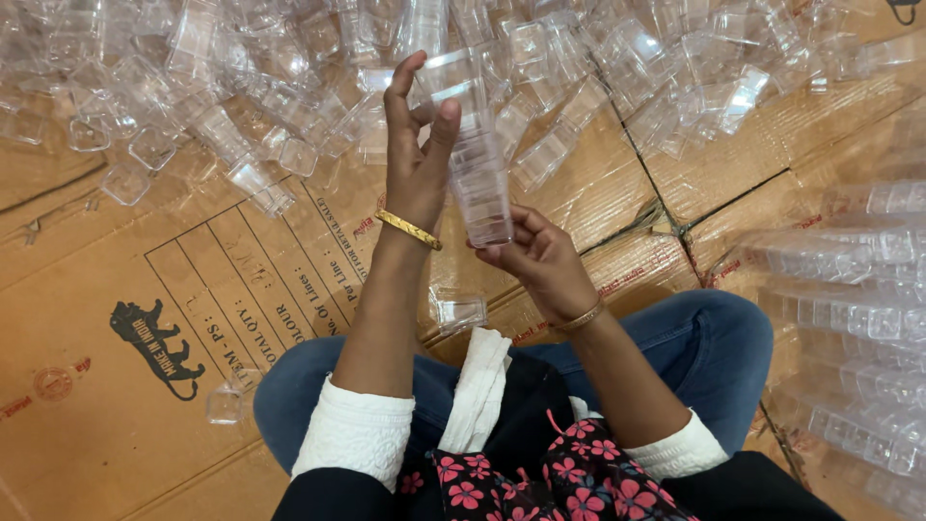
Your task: The person sits on cardboard sheets on the floor and stacks clear plastic boxes, fitting lids and boxes together one at a time and placing completed stacks aside among the piles of boxes.
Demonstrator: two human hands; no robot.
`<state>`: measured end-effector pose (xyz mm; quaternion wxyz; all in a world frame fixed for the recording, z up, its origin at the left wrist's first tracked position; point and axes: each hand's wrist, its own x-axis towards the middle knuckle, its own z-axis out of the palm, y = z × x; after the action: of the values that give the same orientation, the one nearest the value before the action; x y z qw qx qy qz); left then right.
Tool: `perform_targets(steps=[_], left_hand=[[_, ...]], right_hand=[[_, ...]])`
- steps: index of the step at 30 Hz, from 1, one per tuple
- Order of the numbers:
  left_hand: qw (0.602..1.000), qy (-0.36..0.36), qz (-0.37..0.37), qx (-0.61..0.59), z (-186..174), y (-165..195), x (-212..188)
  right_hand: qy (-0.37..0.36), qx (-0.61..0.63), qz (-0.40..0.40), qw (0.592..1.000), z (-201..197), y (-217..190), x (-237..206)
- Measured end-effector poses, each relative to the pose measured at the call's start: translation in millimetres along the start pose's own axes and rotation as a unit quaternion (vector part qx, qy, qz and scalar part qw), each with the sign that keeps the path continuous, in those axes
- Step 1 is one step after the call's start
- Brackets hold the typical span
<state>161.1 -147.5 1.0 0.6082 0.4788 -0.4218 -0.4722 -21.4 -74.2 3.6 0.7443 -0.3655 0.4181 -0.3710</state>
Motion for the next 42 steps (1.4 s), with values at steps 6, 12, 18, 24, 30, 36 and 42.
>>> perform_targets(steps=[6, 12, 18, 24, 30, 36, 42], left_hand=[[0.994, 0.074, 0.011, 0.075, 0.5, -6.0, 2.8], [0.992, 0.087, 0.016, 0.093, -2.0, -21.0, 0.8], [0.994, -0.033, 0.026, 0.102, 10.6, -16.9, -11.1], [0.991, 0.068, -0.076, 0.085, -10.1, -15.8, 6.7], [0.994, 0.074, 0.067, 0.042, -33.3, -26.9, 5.2], [0.996, 0.079, 0.034, 0.025, -33.5, -22.6, 3.7], [0.991, 0.072, 0.099, 0.048, -33.2, -23.7, 5.1]], right_hand=[[0.041, 0.02, -0.01, 0.999, -1.0, 1.7, 0.5], [0.013, -0.03, -0.05, 0.998, 4.9, -0.5, -0.5], [0.05, 0.029, -0.036, 0.998, -22.2, -7.1, 7.0], [0.012, -0.25, -0.014, 0.968, -41.4, 15.7, -18.7], [-0.117, -0.263, -0.062, 0.956, 30.6, 105.5, 2.5], [-0.043, -0.52, -0.114, 0.846, -0.2, 95.7, -21.4], [0.074, -0.627, -0.052, 0.774, -47.6, 76.4, -64.9]])
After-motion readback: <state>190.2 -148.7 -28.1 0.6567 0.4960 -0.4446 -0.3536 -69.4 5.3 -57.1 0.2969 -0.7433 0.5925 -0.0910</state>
